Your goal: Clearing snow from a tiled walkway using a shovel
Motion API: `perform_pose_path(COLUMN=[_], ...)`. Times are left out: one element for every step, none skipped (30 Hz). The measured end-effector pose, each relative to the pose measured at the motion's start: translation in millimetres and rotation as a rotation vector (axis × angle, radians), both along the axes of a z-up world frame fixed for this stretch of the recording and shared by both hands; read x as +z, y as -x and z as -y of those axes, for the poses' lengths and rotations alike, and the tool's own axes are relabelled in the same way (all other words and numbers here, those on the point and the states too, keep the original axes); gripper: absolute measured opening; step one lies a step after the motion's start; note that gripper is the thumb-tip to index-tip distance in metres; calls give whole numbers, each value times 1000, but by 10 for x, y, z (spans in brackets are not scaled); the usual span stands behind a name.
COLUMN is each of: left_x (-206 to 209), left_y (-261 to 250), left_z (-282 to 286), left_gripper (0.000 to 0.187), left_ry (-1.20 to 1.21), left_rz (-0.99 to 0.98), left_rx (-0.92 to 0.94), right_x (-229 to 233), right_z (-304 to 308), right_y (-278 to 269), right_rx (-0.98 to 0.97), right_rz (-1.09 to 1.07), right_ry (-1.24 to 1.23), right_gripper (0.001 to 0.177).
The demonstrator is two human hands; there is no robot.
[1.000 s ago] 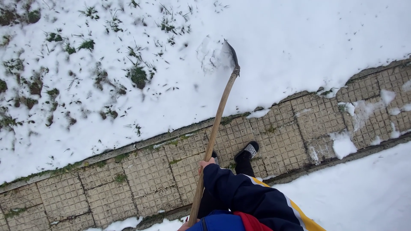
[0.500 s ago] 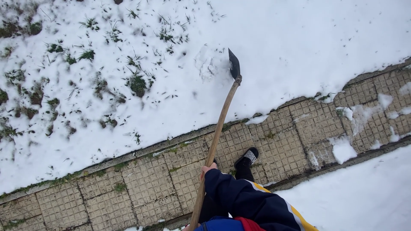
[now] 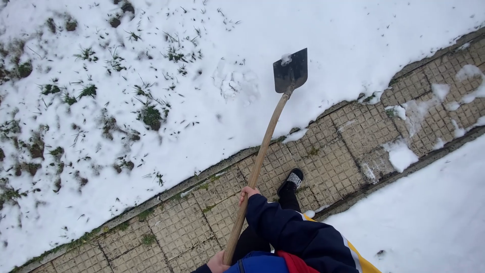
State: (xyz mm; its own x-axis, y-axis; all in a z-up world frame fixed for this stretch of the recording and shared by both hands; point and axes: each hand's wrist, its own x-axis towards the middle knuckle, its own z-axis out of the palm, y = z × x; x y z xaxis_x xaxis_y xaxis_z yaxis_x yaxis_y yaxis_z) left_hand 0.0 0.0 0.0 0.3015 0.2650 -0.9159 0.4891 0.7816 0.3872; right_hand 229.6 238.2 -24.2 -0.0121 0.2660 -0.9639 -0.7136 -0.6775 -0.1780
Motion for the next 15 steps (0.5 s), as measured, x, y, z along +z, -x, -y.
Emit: perform_pose_path(left_x=[-98,-87,-76,-68,-75,-82,-94,-154,-196,-240,-148,-58,53,23,-24], left_y=[-109,-101,-103,-115,-119,-131,-143,-150,-155,-169,-242,-324,-394,-420,-481], left_z=[-333,-412,-505,-598,-646,-694,-767,-828,-869,-908,-1041,-1172,-1287,-1302,-1337], left_gripper=[65,65,69,74,74,71,68,68,59,51,51,48,45,45,46], left_ry=[-5,-5,-62,-121,-120,-138,-157,-158,-194,-231,-234,-169,-101,-102,-125], left_rz=[-9,-10,-88,-164,-161,-185,-207,-202,-225,-246,-240,-255,-272,-268,-282], left_rx=[-33,-58,-207,-355,-385,-457,-532,-566,-659,-751,-784,-851,-918,-951,-998], right_x=[56,-13,-82,-153,-208,-263,-320,-418,-501,-585,-739,-894,-1031,-1046,-1073], right_z=[4,24,40,57,97,140,166,192,248,309,372,437,521,587,620], right_y=[-60,-89,-131,-179,-227,-279,-333,-397,-460,-527,-596,-666,-712,-772,-864], right_rx=[-66,-91,-152,-214,-244,-287,-333,-367,-380,-394,-427,-418,-409,-443,-504], right_rz=[-57,-58,-92,-126,-124,-138,-151,-149,-194,-240,-239,-235,-230,-228,-247], right_ry=[-39,-40,-42,-45,-43,-23,-3,-3,25,51,49,12,-23,-22,4], right_gripper=[25,25,26,28,28,29,29,29,30,32,32,32,31,31,32])
